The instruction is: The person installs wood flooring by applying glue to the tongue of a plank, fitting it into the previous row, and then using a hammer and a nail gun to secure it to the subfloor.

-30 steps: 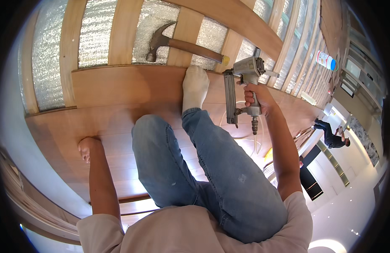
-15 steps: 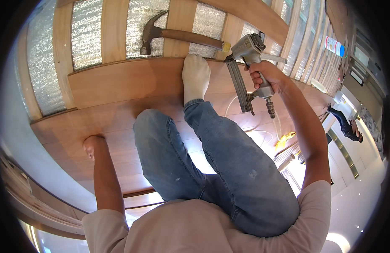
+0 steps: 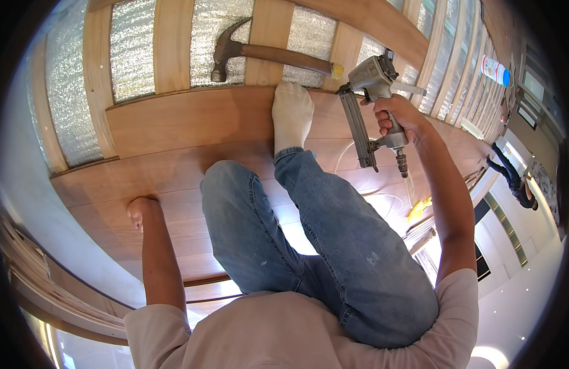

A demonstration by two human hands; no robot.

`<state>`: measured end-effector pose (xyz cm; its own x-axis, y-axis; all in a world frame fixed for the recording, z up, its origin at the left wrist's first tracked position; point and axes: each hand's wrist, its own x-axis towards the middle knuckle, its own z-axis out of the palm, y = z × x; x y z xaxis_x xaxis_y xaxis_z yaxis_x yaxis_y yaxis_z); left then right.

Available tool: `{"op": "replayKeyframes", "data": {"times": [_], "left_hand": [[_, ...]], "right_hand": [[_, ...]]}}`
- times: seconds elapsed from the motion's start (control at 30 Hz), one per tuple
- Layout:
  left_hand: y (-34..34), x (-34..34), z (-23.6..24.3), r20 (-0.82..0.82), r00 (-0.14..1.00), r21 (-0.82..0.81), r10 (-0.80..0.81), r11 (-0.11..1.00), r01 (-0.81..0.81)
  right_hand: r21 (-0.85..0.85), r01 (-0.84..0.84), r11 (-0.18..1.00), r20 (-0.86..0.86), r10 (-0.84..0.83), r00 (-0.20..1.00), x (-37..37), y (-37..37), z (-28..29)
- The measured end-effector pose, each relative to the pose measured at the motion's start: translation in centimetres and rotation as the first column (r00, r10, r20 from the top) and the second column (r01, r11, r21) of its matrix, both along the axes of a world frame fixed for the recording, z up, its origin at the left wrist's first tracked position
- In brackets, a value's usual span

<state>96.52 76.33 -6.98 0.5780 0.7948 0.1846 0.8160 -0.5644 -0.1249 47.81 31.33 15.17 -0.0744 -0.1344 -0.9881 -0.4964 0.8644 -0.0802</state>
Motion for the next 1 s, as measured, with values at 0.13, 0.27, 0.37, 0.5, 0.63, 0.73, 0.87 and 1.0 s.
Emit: {"op": "replayKeyframes", "data": {"times": [0.13,0.27,0.37,0.5,0.63,0.73,0.87,1.0], "left_hand": [[0.0,-0.2,0.3,0.003,1.000,0.002,0.013,1.000,-0.013],[-0.3,-0.5,0.6,0.005,1.000,-0.011,0.016,1.000,-0.016],[-0.8,-0.6,1.0,0.015,1.000,-0.029,0.023,0.999,-0.022],[-1.3,-1.1,1.5,0.021,0.998,-0.029,0.058,0.998,-0.058],[-1.2,-1.2,1.5,0.031,0.997,-0.027,0.072,0.997,-0.071],[-0.7,-1.1,1.2,0.030,0.997,-0.034,0.068,0.997,-0.067],[0.2,-0.8,0.7,0.032,0.997,-0.034,0.068,0.997,-0.067],[0.5,-0.5,0.2,0.037,0.996,-0.035,0.079,0.996,-0.078]], "right_hand": [[0.038,-0.017,0.999,-0.001,0.017,1.000,-0.7,-0.1,-0.1],[0.001,0.019,1.000,-0.011,-0.019,1.000,-1.3,-0.1,-0.1],[0.006,0.021,1.000,-0.022,-0.020,1.000,-1.5,0.0,0.0],[-0.030,-0.009,0.999,-0.035,0.008,0.999,-1.7,0.5,0.3],[-0.059,0.033,0.998,-0.009,-0.033,0.999,-2.3,0.9,0.4],[-0.036,0.036,0.999,-0.008,-0.036,0.999,-2.6,0.9,0.4],[-0.027,0.073,0.997,-0.010,-0.073,0.997,-2.7,0.7,0.4],[-0.023,0.062,0.998,-0.018,-0.062,0.998,-2.8,0.6,0.3]]}}
